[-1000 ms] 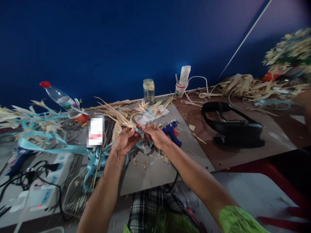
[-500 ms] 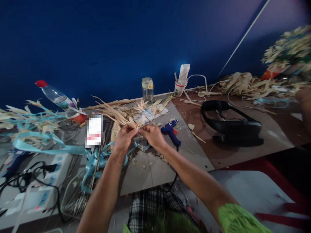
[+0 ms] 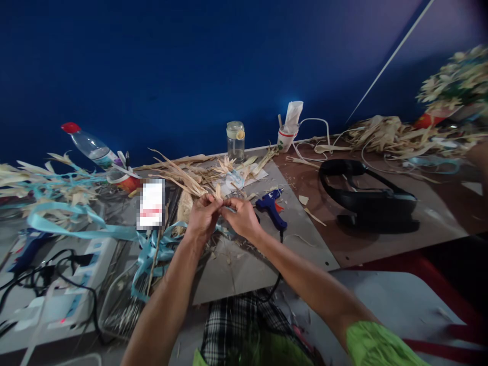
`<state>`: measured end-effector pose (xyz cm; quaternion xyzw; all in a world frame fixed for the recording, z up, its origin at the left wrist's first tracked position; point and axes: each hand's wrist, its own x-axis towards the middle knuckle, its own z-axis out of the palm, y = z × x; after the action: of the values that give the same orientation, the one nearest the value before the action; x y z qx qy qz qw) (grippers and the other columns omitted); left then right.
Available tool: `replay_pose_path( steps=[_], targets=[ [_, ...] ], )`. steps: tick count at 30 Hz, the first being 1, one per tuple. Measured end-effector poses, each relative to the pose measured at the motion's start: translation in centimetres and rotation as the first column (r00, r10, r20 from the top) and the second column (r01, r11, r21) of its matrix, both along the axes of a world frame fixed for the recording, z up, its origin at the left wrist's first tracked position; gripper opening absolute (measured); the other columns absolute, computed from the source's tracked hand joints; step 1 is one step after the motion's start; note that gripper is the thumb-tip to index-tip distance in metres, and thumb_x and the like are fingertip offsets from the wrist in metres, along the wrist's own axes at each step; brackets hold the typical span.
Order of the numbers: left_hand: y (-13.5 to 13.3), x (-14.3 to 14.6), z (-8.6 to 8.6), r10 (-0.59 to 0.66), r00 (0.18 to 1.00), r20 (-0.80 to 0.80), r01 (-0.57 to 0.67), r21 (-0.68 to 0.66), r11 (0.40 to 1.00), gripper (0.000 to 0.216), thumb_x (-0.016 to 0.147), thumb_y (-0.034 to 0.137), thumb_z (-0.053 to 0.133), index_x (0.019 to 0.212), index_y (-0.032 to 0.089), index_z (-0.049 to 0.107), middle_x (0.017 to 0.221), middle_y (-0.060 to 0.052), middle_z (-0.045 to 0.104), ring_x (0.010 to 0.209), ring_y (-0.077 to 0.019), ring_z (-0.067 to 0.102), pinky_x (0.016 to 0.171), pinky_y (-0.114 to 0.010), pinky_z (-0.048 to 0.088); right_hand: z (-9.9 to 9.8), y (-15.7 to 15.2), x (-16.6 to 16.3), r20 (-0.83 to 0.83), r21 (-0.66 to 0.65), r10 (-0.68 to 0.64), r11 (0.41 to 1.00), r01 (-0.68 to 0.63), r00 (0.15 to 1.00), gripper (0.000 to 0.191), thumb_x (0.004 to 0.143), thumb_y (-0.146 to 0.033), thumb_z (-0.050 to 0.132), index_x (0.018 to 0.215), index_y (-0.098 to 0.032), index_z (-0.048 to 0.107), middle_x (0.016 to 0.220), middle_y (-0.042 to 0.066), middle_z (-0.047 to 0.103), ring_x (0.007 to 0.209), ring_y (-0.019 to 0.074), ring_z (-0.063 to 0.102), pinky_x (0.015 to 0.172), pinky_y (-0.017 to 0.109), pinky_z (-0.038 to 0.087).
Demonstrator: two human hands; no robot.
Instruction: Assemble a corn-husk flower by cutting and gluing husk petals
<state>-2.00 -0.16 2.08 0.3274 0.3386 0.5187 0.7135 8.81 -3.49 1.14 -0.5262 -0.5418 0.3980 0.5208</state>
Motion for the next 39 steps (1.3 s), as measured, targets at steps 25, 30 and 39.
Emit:
replay_pose_path(
  steps=[25, 30, 39],
  targets=[
    [0.3, -1.7, -0.6, -0.242, 0.97, 0.002, 0.242, -0.028, 0.97, 0.017, 0.058, 0.018, 0.076, 0.072, 0.014, 0.067, 0.076, -0.005, 0.067, 0.071, -0.0143, 0.062, 0.07, -0.027, 0.048, 0.6, 1.0, 1.3, -0.592, -0.212, 0.116, 0.932, -0.293, 0.798, 0.02, 0.052, -0.029, 0.07, 0.059, -0.014, 0.058, 0.043, -0.008, 0.041, 0.041, 0.0039, 0.027, 0.044, 0.022, 0.019],
    [0.8, -2.3, -1.3, -0.307, 0.949, -0.064, 0.307, -0.016, 0.952, 0.022, 0.058, 0.019, 0.075, 0.078, 0.012, 0.067, 0.075, -0.006, 0.065, 0.07, -0.0151, 0.06, 0.067, -0.027, 0.048, 0.4, 1.1, 1.8, -0.632, -0.257, 0.148, 0.886, -0.386, 0.761, 0.023, 0.052, -0.031, 0.072, 0.06, -0.015, 0.058, 0.046, -0.007, 0.044, 0.041, 0.0039, 0.028, 0.043, 0.021, 0.017],
    [-0.1, -1.7, -0.4, -0.358, 0.933, 0.045, 0.355, 0.057, 0.933, 0.038, 0.056, 0.034, 0.078, 0.086, 0.012, 0.068, 0.081, -0.008, 0.067, 0.076, -0.0186, 0.061, 0.072, -0.031, 0.048, 0.6, 0.9, 1.7, -0.611, -0.206, 0.138, 0.923, -0.325, 0.779, 0.023, 0.053, -0.03, 0.074, 0.062, -0.015, 0.058, 0.054, -0.004, 0.053, 0.05, 0.0072, 0.043, 0.051, 0.022, 0.031]
  ],
)
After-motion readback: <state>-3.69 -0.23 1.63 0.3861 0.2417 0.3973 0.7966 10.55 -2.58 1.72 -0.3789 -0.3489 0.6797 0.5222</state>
